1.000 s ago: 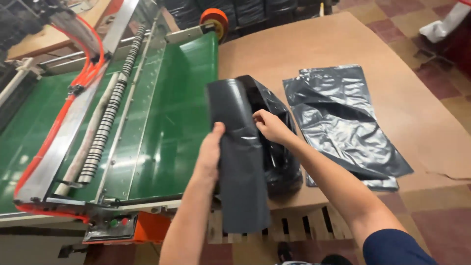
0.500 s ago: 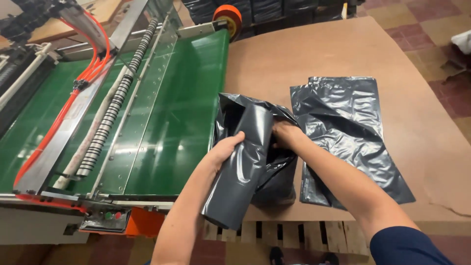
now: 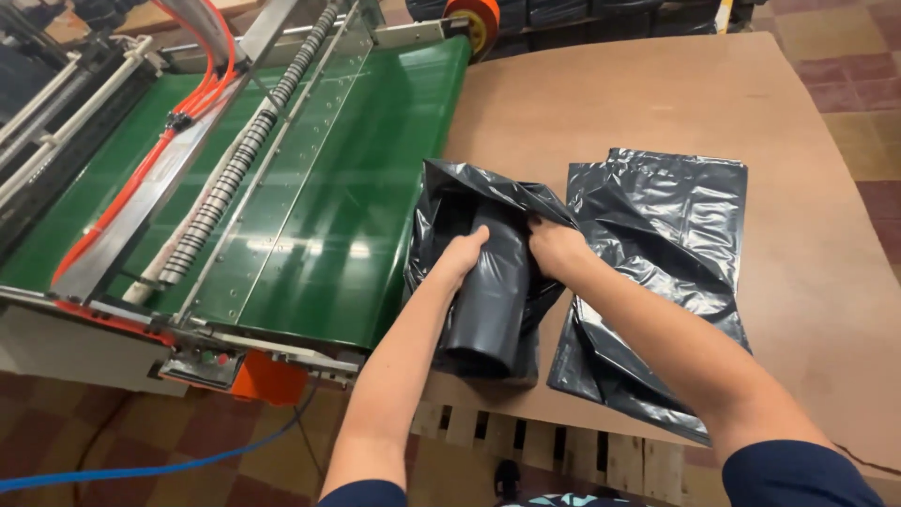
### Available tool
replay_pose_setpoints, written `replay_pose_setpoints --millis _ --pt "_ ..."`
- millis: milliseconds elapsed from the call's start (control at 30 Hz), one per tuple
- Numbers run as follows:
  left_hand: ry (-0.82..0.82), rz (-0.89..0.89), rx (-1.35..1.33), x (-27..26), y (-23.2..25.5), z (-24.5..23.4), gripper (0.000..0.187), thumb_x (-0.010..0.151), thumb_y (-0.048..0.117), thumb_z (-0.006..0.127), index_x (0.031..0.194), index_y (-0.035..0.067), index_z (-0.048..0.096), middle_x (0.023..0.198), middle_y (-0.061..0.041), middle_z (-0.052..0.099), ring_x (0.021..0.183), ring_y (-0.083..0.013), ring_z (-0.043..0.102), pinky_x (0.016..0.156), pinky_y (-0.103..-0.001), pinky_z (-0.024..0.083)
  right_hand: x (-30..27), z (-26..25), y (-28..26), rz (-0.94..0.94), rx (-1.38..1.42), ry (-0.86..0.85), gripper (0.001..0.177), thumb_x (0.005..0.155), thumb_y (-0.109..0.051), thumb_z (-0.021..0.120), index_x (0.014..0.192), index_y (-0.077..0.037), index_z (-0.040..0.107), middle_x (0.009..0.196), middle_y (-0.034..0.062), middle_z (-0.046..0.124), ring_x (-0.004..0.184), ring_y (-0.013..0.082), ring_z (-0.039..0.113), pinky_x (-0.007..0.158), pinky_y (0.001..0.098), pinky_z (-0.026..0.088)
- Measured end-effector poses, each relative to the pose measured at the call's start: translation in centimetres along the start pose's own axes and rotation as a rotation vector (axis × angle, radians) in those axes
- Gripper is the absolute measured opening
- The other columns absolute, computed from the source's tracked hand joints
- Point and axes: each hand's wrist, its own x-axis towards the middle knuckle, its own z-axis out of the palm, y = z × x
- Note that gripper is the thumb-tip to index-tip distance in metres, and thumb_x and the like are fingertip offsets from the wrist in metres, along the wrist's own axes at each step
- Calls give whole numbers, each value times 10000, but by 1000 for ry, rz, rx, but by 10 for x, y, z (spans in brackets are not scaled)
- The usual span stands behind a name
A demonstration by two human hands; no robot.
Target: Operating a bag-making machine, collecting finished plastic bags from a conveyor, folding them, and packing them into a larger shipping bag.
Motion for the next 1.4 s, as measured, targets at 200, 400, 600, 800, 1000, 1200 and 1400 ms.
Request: replay_pose_setpoints --millis 200,400,600,800,1000,1200,1400 --pt "79 59 -26 72 -22 11 834 913 550 593 1423 -97 467 1478 -263 466 1424 -322 395 1164 -468 347 -31 30 1 -250 13 -98 84 644 -175 685 675 -131 749 705 55 658 832 268 604 819 415 457" --pt "159 121 28 115 -33 12 879 879 589 608 1391 -116 489 1447 -277 496 1400 -338 428 1147 -466 377 -64 -34 -36 -469 188 -443 209 631 -275 698 789 -151 755 840 28 748 903 232 657 931 502 350" --pt "197 173 35 98 -33 16 825 901 550 576 1360 -132 514 1406 -295 528 1382 -355 454 1137 -481 392 -99 -64 -62 -476 499 -144 261 643 -401 712 712 -165 623 662 7 643 680 221 642 713 431 364" --pt "186 178 47 65 -25 15 819 908 544 562 1359 -137 511 1414 -295 524 1387 -351 451 1147 -478 389 -109 -99 -84 -531 650 -19 229 656 -283 784 770 -141 645 700 5 679 684 211 634 731 405 387" --pt "248 238 73 111 -58 27 704 955 534 497 1322 -67 520 1317 -301 593 1280 -388 555 1074 -515 458 -105 -106 -89 -457 731 63 190 799 -227 719 916 -146 593 696 -17 625 674 169 623 709 336 399" --pt "276 408 650 -7 -25 34 632 949 201 495 1480 -34 246 1387 -269 437 1060 -486 657 858 -604 575 -99 -117 -77 -326 736 -51 164 843 -193 704 955 -170 587 599 -29 625 607 164 646 694 322 443" --pt "115 873 1167 -44 -69 22 725 947 587 446 1506 133 367 1598 -162 268 1520 -403 99 1097 -778 166 -93 -112 -77 -322 756 -98 179 878 -219 682 988 -172 548 663 -16 649 715 182 693 716 332 458"
